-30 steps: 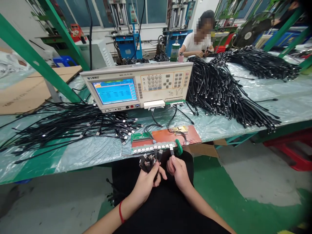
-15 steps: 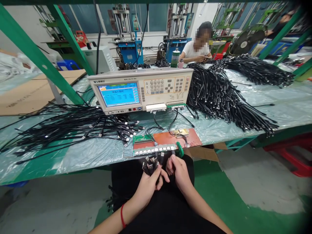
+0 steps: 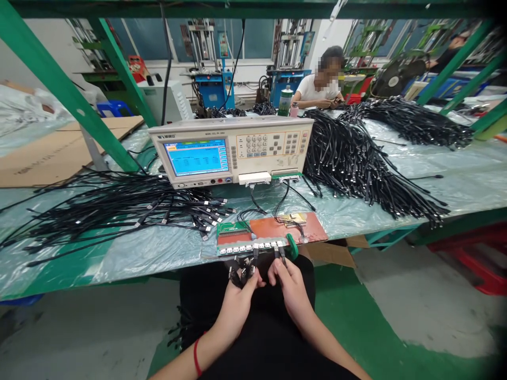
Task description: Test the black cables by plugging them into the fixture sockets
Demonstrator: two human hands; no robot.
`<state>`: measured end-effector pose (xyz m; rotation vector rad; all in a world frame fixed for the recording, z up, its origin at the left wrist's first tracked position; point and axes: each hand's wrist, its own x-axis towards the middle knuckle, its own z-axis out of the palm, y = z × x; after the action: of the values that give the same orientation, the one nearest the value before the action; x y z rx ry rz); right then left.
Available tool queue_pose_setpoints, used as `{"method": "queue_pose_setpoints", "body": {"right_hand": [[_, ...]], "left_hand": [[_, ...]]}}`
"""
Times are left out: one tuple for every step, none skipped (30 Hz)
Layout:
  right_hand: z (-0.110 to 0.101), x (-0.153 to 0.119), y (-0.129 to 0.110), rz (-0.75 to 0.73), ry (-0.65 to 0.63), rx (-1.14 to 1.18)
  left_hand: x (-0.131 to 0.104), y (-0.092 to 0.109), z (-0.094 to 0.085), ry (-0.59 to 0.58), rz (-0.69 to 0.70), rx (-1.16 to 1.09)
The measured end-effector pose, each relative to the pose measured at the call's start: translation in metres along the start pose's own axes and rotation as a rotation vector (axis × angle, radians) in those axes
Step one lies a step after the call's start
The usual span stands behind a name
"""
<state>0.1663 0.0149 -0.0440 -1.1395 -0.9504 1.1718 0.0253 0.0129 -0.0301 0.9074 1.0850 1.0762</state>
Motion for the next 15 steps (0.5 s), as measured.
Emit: {"method": "queue_pose_setpoints", "body": {"right_hand": [[-0.002,0.001,0.000,-0.012,-0.001,-0.039],[-0.003,0.002,0.000,-0.018,0.001,-0.070],[-0.004,0.003,0.001,-0.021,0.000,-0.090],[-0.005,0.004,0.001,-0.021,-0.005,-0.100],[-0.005,0.004,0.001,-0.021,-0.011,-0.102],[-0.005,0.005,0.001,-0.020,-0.016,-0.096],[-0.005,0.006,0.002,-0.017,-0.020,-0.087],[-0.004,0.007,0.002,-0.014,-0.020,-0.073],[-0.003,0.008,0.001,-0.009,-0.016,-0.053],[-0.002,0.009,0.001,-0.002,-0.011,-0.026],[-0.001,0.010,0.001,0.006,-0.005,0.005],[0.000,0.010,0.000,0.015,0.002,0.035],[0.001,0.011,-0.001,0.023,0.011,0.056],[0.001,0.011,-0.002,0.034,0.023,0.067],[0.002,0.011,-0.003,0.046,0.031,0.070]], "left_hand": [[0.000,0.000,0.000,-0.013,-0.003,0.013],[-0.001,0.000,0.000,-0.036,-0.011,0.017],[-0.001,0.000,0.001,-0.064,-0.020,0.015],[-0.001,0.001,0.001,-0.091,-0.027,0.013],[-0.002,0.002,0.002,-0.112,-0.029,0.010],[-0.002,0.002,0.002,-0.125,-0.025,0.007],[-0.002,0.003,0.003,-0.133,-0.020,0.001],[-0.002,0.004,0.003,-0.139,-0.015,-0.007],[-0.003,0.004,0.003,-0.144,-0.012,-0.015],[-0.003,0.004,0.003,-0.149,-0.010,-0.018],[-0.003,0.004,0.002,-0.151,-0.010,-0.015],[-0.003,0.003,0.002,-0.151,-0.011,-0.007],[-0.003,0.003,0.002,-0.149,-0.013,0.003],[-0.003,0.003,0.002,-0.146,-0.013,0.010],[-0.002,0.003,0.002,-0.144,-0.014,0.012]]}}
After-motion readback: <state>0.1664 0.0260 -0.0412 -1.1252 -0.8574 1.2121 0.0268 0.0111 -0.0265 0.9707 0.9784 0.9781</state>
